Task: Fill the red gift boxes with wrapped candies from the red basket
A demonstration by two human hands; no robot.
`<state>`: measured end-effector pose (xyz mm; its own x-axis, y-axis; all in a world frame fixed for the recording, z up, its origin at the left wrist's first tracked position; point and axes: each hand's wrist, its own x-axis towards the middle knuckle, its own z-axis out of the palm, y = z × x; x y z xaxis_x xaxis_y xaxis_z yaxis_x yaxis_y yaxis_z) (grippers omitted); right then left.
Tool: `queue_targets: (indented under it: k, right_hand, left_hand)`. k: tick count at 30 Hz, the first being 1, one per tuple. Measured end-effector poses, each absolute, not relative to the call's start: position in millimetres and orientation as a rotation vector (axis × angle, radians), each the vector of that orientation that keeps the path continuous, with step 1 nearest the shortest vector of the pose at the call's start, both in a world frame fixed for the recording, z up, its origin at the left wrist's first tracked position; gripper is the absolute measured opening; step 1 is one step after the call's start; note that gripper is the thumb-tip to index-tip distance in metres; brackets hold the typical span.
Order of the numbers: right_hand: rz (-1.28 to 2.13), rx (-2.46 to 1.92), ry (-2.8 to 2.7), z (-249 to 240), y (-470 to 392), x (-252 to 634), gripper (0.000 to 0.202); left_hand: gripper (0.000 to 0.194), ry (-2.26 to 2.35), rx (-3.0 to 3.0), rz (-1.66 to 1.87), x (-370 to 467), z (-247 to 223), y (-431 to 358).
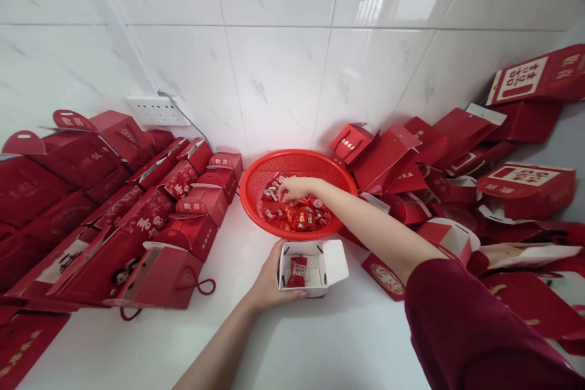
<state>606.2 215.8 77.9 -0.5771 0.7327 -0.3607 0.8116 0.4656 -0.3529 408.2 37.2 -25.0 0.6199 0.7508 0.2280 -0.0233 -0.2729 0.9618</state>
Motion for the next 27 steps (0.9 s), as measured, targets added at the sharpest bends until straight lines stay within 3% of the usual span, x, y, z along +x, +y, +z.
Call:
queue_targets:
  k: [3,14,23,27]
  right_hand:
    - [-0.786,1.361,2.567,90,207,610,0.038]
    - [-1.19,1.616,2.529,126,161,634,0.033]
    - [-1.425,1.704,2.958,149,55,650,0.03]
    - [-1.308,1.699,2.938,137,16,643,0.025]
  left_hand:
    - [0.099,0.6,1.71,0.849,409,-25,38]
    - [0.094,0.605,1.721,0.854,412,-19,37]
    - [0.094,0.599,1.687,0.903,418,-17,33]
    - [0.102,0.66,1.715,0.891,416,-19,27]
